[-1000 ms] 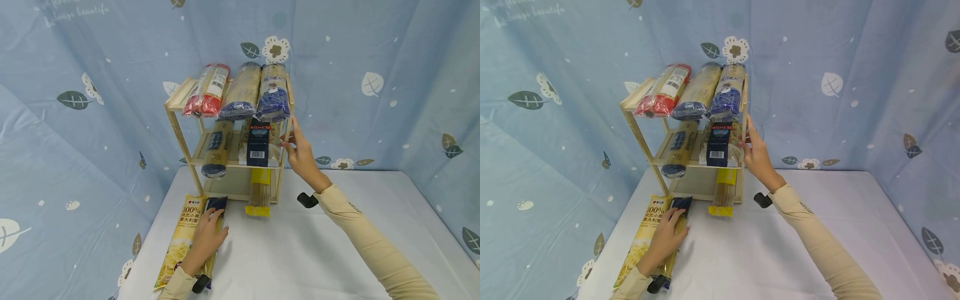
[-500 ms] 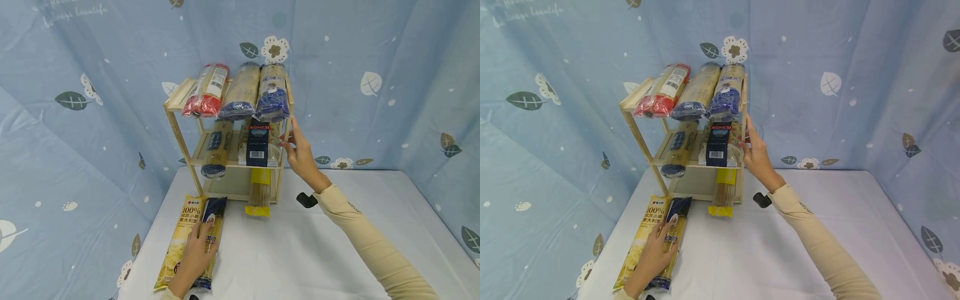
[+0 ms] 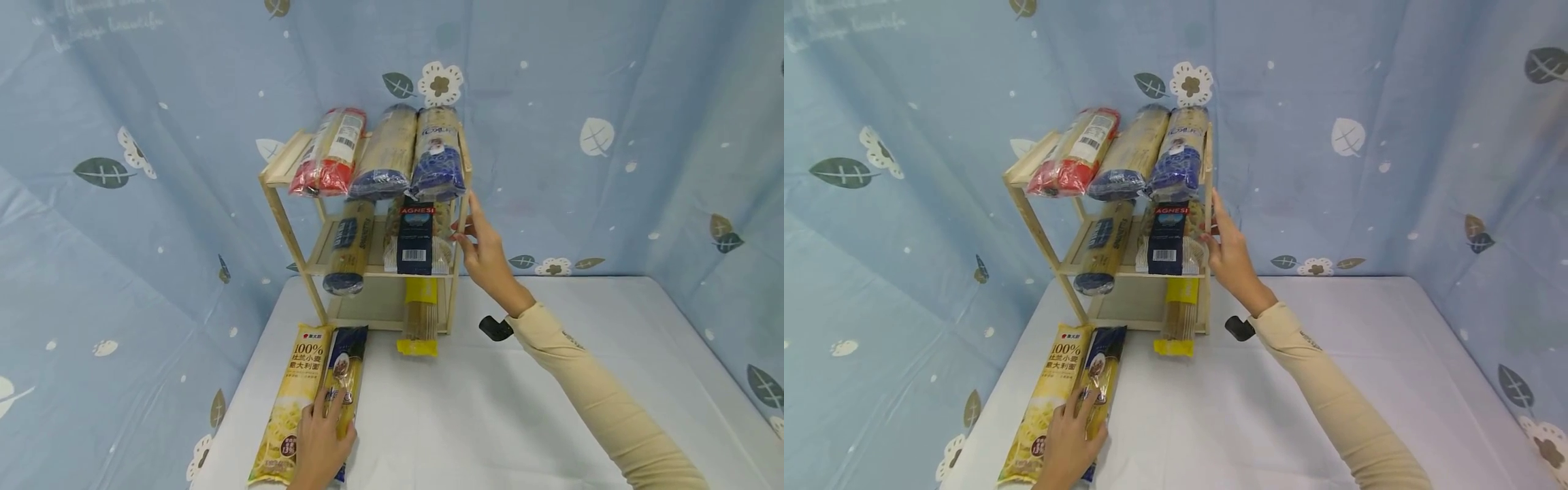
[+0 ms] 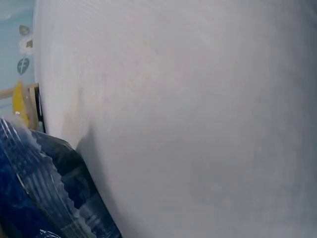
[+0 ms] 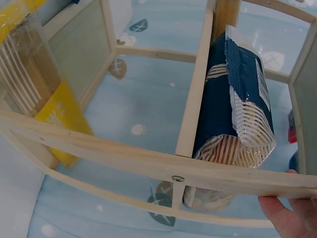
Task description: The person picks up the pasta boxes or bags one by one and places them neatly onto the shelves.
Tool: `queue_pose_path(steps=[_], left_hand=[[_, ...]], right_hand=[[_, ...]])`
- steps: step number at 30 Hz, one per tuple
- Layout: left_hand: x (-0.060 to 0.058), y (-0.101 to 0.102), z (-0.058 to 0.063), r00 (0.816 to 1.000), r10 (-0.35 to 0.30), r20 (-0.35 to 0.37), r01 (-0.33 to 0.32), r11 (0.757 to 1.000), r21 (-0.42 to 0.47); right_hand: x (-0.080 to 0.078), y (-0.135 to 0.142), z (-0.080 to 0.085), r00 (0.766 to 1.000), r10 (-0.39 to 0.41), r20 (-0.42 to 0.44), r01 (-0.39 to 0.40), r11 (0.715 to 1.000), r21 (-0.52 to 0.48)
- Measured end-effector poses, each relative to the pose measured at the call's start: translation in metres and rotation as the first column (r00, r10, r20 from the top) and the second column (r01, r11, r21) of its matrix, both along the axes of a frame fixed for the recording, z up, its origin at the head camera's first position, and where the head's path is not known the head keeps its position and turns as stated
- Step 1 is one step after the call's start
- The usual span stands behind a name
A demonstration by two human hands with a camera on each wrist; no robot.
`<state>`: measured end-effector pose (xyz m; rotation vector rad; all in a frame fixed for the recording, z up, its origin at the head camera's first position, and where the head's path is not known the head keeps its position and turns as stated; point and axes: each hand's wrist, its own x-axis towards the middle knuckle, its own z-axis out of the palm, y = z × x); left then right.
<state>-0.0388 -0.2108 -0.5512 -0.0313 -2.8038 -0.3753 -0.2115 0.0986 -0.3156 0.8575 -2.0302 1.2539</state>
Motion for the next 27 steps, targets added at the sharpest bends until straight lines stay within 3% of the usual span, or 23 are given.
queue_pose_path(steps=[5, 8, 13, 15, 18, 23, 27], left_hand=[[0.003, 0.003, -0.005, 0.999, -0.014, -0.044, 0.014, 1.0, -0.007], [0.007, 0.006, -0.008, 0.999, -0.036, -0.024, 0.036, 0.999, -0.004], [0.008, 0.012, -0.007, 0.999, -0.05, 0.021, 0.048, 0.997, 0.066], [0.006, 0.014, -0.003, 0.999, -0.03, 0.031, 0.027, 0.994, 0.103], [0.005, 0.017, 0.002, 0.995, 0.01, 0.102, -0.022, 0.992, 0.122], [0.007, 0.024, 0.002, 0.968, 0.068, 0.241, -0.084, 0.995, 0.059], [0.005, 0.025, 0.002, 0.972, 0.084, 0.218, -0.096, 0.994, 0.047]], right_hand=[[-0.017, 0.002, -0.016, 1.0, 0.009, -0.001, -0.009, 1.0, -0.02], [-0.026, 0.005, -0.026, 1.0, 0.018, 0.0, -0.018, 0.999, -0.029], [-0.029, 0.007, -0.028, 1.0, 0.008, 0.004, -0.008, 1.0, -0.014], [-0.029, 0.007, -0.028, 1.0, 0.001, 0.005, -0.001, 1.0, -0.007], [-0.028, 0.006, -0.027, 1.0, 0.0, 0.002, 0.0, 1.0, -0.009], [-0.014, 0.003, -0.015, 1.0, 0.007, -0.016, -0.008, 1.0, -0.024], [-0.009, 0.001, -0.009, 1.0, 0.0, 0.0, 0.0, 1.0, -0.016]])
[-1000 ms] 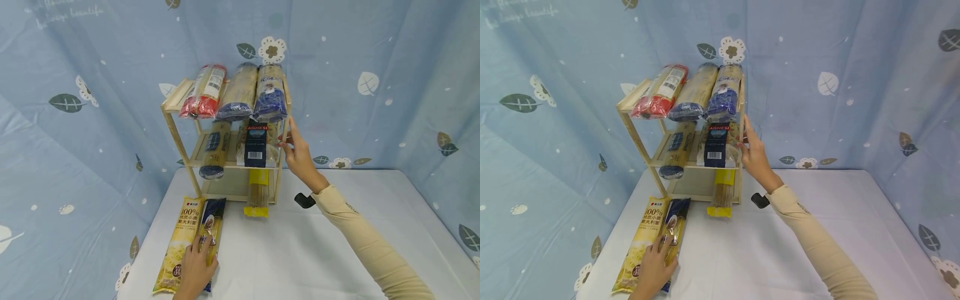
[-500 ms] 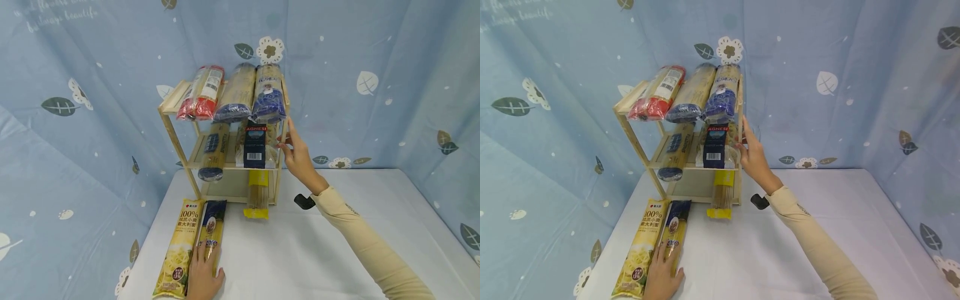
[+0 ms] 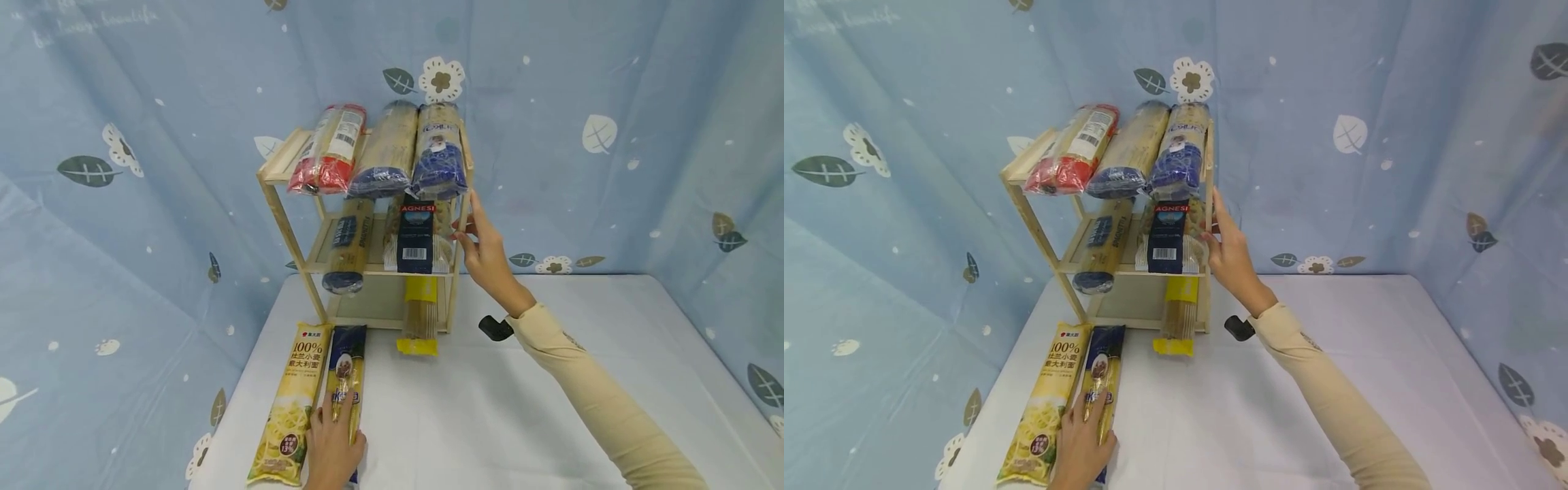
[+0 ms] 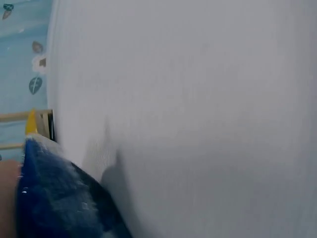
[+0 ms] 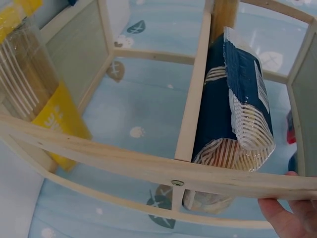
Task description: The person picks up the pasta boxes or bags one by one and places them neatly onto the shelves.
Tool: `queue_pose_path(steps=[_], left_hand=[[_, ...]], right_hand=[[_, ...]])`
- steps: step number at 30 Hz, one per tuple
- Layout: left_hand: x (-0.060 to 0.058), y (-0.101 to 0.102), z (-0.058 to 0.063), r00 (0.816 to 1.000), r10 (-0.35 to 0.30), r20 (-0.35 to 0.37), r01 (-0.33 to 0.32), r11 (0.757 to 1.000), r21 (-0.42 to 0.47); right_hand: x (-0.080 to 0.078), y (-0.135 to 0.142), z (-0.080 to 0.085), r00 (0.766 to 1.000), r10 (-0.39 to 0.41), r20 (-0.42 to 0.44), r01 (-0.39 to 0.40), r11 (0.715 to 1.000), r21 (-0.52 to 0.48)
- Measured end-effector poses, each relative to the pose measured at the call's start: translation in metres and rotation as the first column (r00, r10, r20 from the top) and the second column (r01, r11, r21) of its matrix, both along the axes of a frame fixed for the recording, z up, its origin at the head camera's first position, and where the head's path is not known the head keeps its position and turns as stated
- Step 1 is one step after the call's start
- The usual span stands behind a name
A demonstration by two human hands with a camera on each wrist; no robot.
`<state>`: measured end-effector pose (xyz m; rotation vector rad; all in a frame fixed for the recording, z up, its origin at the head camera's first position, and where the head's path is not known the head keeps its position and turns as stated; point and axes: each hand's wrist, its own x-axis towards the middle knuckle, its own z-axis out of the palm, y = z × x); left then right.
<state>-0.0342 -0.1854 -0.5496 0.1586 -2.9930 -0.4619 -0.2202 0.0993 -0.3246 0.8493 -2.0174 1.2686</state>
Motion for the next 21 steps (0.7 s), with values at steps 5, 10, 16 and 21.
queue_pose_path(steps=[5, 10, 16, 21], left_hand=[[-0.003, -0.007, 0.007, 0.996, -0.018, -0.087, 0.028, 0.993, 0.115], [-0.002, -0.009, 0.01, 0.995, 0.015, -0.1, 0.006, 0.978, 0.207], [0.001, -0.009, 0.011, 0.984, 0.049, -0.169, -0.003, 0.965, 0.261], [0.001, -0.007, 0.015, 0.98, 0.055, -0.19, 0.001, 0.959, 0.285]], right_hand=[[-0.016, 0.003, -0.015, 0.999, -0.003, 0.044, 0.003, 1.0, -0.002], [-0.021, 0.004, -0.019, 1.0, -0.009, 0.027, 0.009, 1.0, -0.001], [-0.023, 0.003, -0.021, 1.0, 0.007, 0.007, -0.007, 1.0, -0.005], [-0.021, 0.005, -0.02, 1.0, -0.005, 0.012, 0.005, 1.0, 0.0]])
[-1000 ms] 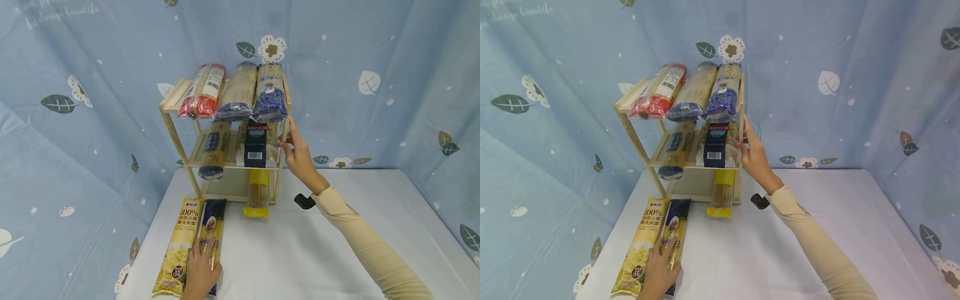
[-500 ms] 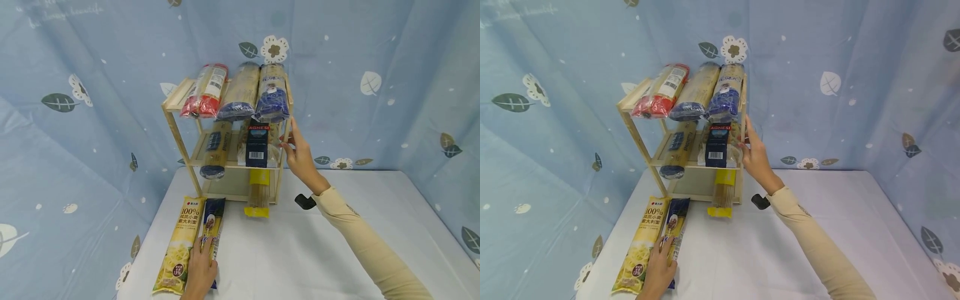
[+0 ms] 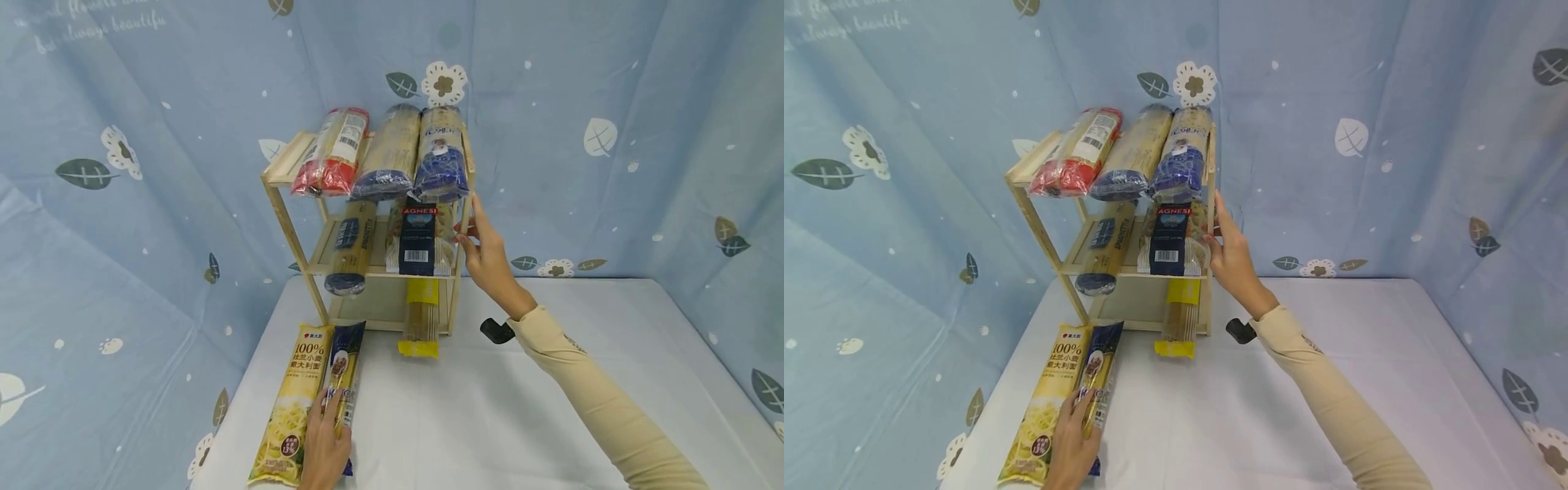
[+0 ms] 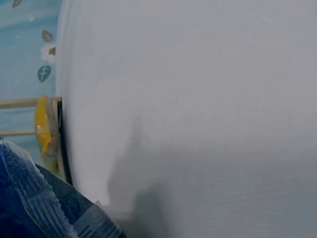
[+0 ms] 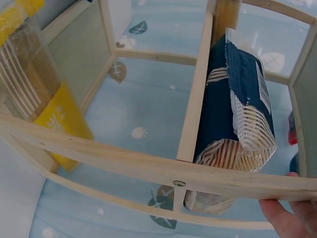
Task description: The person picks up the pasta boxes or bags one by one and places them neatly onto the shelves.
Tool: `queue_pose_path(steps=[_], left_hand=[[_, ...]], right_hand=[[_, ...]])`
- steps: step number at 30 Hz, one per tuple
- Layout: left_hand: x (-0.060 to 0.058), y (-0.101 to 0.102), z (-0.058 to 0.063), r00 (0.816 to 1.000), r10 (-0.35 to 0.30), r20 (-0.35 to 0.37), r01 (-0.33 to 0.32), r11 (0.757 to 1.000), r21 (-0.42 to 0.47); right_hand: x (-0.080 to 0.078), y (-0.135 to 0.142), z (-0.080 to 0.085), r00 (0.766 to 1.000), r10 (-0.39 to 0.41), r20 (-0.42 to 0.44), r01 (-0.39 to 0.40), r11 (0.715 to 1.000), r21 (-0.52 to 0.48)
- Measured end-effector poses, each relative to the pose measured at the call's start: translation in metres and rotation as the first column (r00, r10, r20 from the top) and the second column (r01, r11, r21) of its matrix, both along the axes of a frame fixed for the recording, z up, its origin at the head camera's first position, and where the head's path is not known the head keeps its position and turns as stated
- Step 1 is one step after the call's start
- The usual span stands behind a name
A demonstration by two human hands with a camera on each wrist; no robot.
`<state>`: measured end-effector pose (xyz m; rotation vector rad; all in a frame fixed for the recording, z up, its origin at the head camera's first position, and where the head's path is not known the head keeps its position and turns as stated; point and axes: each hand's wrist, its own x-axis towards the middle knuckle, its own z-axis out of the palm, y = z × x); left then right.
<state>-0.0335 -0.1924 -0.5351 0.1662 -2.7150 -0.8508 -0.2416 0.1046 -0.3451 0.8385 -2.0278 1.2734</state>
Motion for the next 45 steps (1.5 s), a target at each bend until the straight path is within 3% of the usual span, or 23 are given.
queue_pose_path(steps=[6, 15, 24, 32, 45], left_hand=[[-0.006, 0.003, 0.008, 0.998, -0.012, -0.064, 0.012, 1.0, -0.007], [-0.025, 0.009, 0.018, 0.988, -0.057, -0.144, 0.06, 0.998, 0.018], [-0.048, 0.019, 0.025, 0.948, -0.137, -0.288, 0.145, 0.989, 0.008], [-0.069, 0.029, 0.026, 0.946, -0.159, -0.283, 0.18, 0.982, 0.052], [-0.12, 0.04, 0.019, 0.932, -0.179, -0.314, 0.197, 0.98, 0.028]], right_hand=[[0.001, 0.0, 0.001, 1.0, -0.008, -0.012, 0.008, 1.0, 0.008], [0.002, -0.001, 0.001, 1.0, 0.007, -0.018, -0.007, 1.0, -0.01], [0.003, -0.001, 0.002, 1.0, 0.015, 0.006, -0.015, 1.0, -0.018], [0.002, -0.001, 0.0, 1.0, 0.02, -0.006, -0.02, 0.999, -0.032], [0.003, -0.001, 0.0, 1.0, 0.013, -0.011, -0.013, 1.0, -0.024]])
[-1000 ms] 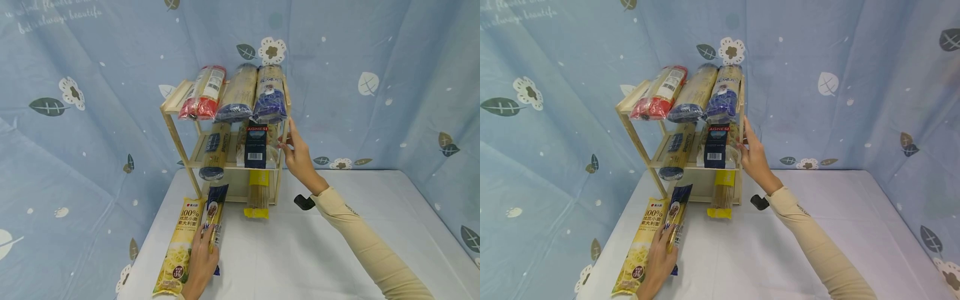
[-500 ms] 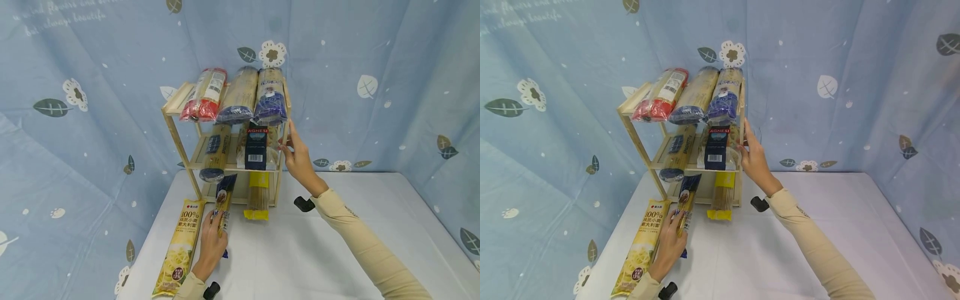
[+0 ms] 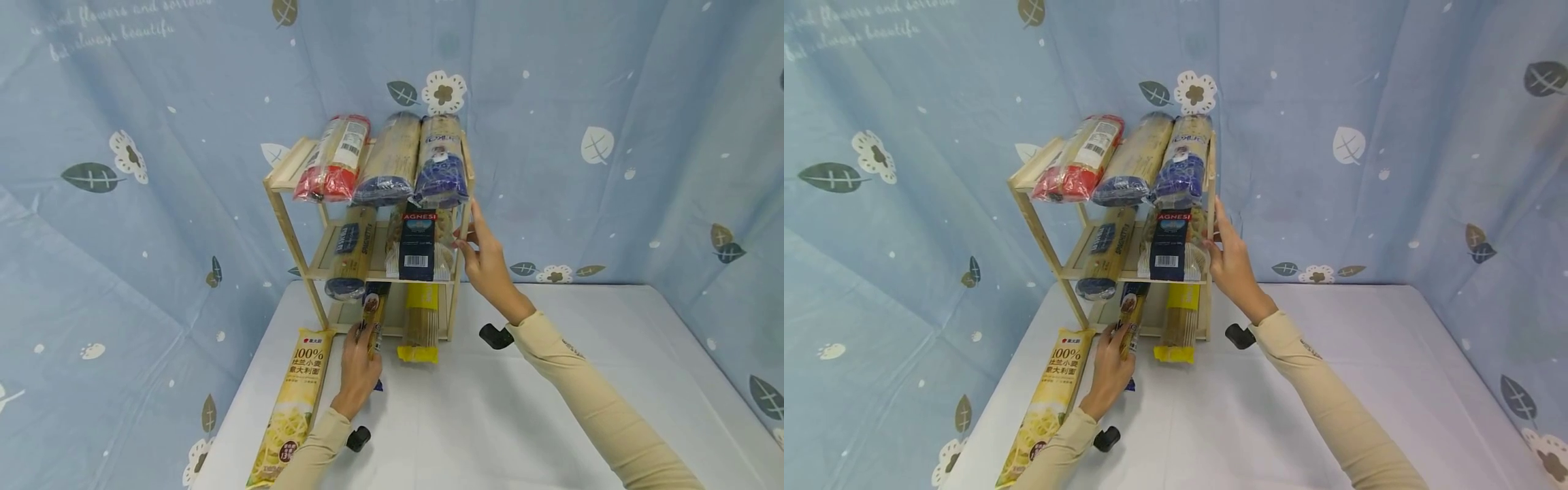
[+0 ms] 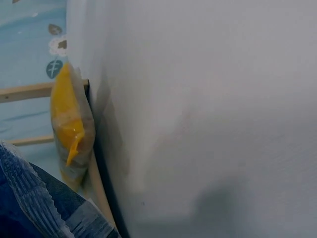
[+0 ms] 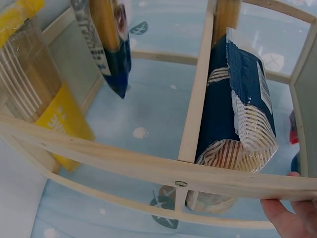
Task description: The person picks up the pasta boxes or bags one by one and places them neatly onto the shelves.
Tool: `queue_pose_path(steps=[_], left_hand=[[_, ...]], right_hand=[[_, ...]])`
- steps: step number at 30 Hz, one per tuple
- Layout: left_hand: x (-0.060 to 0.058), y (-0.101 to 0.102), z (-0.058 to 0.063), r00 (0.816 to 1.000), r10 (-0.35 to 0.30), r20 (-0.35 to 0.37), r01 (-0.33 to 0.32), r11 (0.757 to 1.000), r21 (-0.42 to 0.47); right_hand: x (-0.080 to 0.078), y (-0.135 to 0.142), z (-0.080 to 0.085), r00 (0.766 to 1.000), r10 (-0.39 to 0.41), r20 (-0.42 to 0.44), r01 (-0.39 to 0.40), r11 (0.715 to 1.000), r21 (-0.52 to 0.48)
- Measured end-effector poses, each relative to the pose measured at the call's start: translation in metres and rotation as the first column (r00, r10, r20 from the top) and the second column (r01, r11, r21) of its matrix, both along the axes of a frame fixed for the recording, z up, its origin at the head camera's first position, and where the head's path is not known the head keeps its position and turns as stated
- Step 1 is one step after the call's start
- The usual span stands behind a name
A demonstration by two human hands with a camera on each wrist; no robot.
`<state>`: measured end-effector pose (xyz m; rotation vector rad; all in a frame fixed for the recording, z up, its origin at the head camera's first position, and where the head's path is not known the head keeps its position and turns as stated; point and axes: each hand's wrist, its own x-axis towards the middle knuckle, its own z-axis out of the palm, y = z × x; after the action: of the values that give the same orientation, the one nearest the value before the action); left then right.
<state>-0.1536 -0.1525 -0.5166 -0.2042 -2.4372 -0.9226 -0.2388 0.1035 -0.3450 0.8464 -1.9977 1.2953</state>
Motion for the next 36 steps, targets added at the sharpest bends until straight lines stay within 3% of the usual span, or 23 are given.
queue_pose_path(steps=[4, 7, 11, 21, 27, 32, 36], left_hand=[[-0.015, 0.003, 0.001, 1.0, -0.015, 0.015, 0.015, 1.0, -0.012], [-0.026, 0.005, 0.002, 1.0, -0.017, 0.025, 0.018, 0.999, -0.029], [-0.038, 0.008, 0.001, 0.998, -0.023, 0.054, 0.025, 0.999, -0.04], [-0.061, 0.023, -0.007, 0.972, 0.037, 0.231, -0.011, 0.994, -0.11], [-0.064, 0.025, -0.008, 0.954, 0.105, 0.281, -0.062, 0.985, -0.158], [-0.058, 0.021, -0.011, 0.923, 0.109, 0.369, -0.028, 0.975, -0.22], [-0.056, 0.018, -0.013, 0.93, 0.073, 0.36, 0.015, 0.972, -0.235]], right_hand=[[0.015, -0.004, 0.014, 1.0, -0.003, 0.003, 0.003, 1.0, 0.005], [0.017, -0.006, 0.017, 1.0, -0.005, 0.016, 0.005, 1.0, 0.006], [0.001, -0.002, 0.003, 1.0, 0.019, -0.005, -0.019, 1.0, -0.012], [-0.001, 0.001, 0.0, 0.999, -0.018, -0.028, 0.019, 0.999, 0.029], [0.002, -0.002, 0.001, 1.0, -0.004, 0.003, 0.004, 1.0, 0.014], [0.004, -0.002, 0.001, 0.999, -0.003, 0.038, 0.003, 1.0, 0.01], [0.005, -0.002, 0.002, 0.999, -0.003, 0.043, 0.003, 1.0, 0.0]])
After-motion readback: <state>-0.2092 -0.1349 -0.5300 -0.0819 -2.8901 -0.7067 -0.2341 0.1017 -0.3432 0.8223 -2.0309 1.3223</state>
